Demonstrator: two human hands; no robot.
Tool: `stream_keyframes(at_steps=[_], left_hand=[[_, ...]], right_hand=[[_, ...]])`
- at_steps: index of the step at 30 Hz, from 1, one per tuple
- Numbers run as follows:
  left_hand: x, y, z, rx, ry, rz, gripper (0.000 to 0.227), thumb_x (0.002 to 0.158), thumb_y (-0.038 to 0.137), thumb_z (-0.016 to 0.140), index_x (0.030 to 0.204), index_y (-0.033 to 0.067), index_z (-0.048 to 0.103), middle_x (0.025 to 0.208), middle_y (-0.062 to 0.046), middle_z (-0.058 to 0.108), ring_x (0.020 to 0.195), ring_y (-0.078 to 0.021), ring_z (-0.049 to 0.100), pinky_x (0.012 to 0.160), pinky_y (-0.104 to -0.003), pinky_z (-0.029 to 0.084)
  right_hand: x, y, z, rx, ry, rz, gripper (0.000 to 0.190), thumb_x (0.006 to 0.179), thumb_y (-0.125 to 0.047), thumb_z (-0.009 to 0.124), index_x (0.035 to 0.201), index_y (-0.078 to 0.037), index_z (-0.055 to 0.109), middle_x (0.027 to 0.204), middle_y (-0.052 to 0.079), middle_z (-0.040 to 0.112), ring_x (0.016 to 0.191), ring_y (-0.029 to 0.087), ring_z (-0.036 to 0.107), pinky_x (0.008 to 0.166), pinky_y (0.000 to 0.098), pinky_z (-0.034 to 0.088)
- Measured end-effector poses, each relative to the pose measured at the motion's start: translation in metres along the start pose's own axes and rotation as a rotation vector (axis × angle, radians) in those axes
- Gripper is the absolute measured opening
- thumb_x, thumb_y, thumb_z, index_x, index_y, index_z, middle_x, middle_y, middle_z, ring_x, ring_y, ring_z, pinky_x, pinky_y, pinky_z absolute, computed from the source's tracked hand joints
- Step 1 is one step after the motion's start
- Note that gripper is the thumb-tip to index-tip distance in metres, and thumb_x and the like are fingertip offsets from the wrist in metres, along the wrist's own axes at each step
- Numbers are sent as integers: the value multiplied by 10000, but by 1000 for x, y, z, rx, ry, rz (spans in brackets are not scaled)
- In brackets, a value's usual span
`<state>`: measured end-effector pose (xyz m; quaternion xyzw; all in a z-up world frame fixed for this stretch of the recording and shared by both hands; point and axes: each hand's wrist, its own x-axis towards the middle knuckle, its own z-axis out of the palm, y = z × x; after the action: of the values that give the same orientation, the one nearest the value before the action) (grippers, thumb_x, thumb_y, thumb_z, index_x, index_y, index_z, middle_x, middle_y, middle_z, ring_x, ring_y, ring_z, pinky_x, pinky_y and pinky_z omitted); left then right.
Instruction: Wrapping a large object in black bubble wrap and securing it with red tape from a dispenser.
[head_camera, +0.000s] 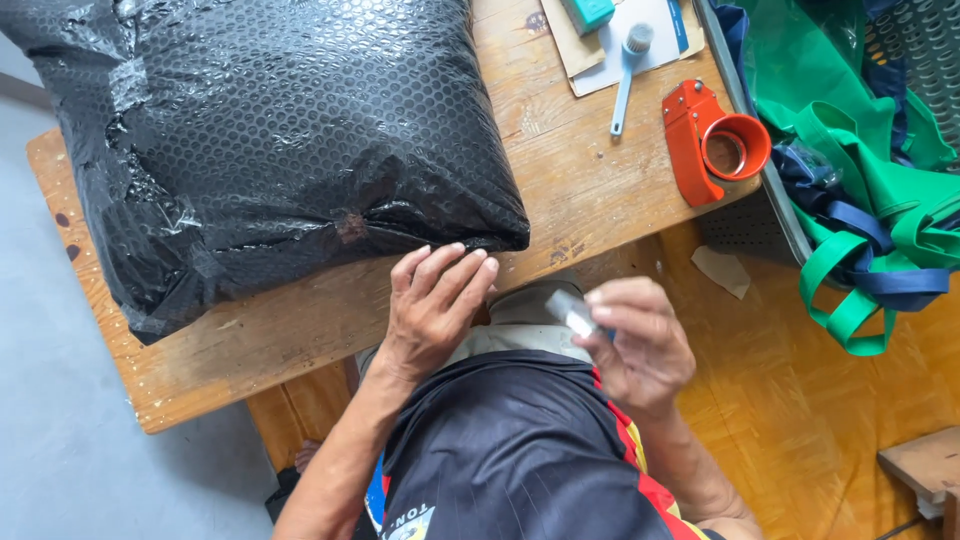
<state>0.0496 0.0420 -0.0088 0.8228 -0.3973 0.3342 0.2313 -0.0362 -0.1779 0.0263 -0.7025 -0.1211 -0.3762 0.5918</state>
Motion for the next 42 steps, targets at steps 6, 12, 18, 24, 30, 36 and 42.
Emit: stream_keyframes(at_steps=[6,12,18,24,30,36,42], left_hand=[[14,-33,12,68,-94,217,194,1019,107,590,1144,124,737,1005,-74,684,1021,-240,665,1016,-435,445],[15,-41,27,32,-129,293,175,1033,131,530,1028,117,704,878,-66,595,948,-239,623,975,-426,422],[24,-35,20,18,-108,287,207,1016,52,472,956,108,662,812,-65,547,876,-242,612,904,-388,424],[23,-35,23,-26,-91,208,206,1028,100,505,866,136,628,773,-36,538,822,-213,585,870,-372,421],[35,-30,9,30,-19,281,207,1026,82,487,1014,106,693,950,-95,646,975,-246,650,946,-393,422],[39,-47,2,-5,-65,334,205,1042,92,521,1086,105,721,1149,-95,697,1127,-238,665,1039,-384,450],[50,-50,8,-80,-70,347,191,1055,88,520,974,115,691,980,-86,639,984,-258,650,899,-379,499]], right_hand=[[-2,42,15,213,-7,189,201,950,-48,713,1133,-73,635,1409,163,496,1257,228,576,1007,373,560],[-10,75,43,147,-60,-20,500,853,113,750,1226,18,430,1093,257,702,994,342,730,874,455,578],[-10,103,66,-118,-124,-192,547,846,-41,818,1255,-1,458,970,97,799,859,251,696,845,364,555],[-18,119,73,-369,-44,-337,511,821,-95,854,1197,-21,515,897,26,802,729,230,719,773,386,549],[-23,124,74,-382,4,-332,459,847,-114,831,1198,-38,547,870,-25,773,866,257,638,890,441,469],[-14,114,85,-220,65,-267,466,866,-42,815,1198,-27,488,863,9,780,951,299,684,976,484,496],[-35,137,88,-155,120,-187,496,842,13,811,1189,-9,458,850,49,782,921,333,684,889,447,528]])
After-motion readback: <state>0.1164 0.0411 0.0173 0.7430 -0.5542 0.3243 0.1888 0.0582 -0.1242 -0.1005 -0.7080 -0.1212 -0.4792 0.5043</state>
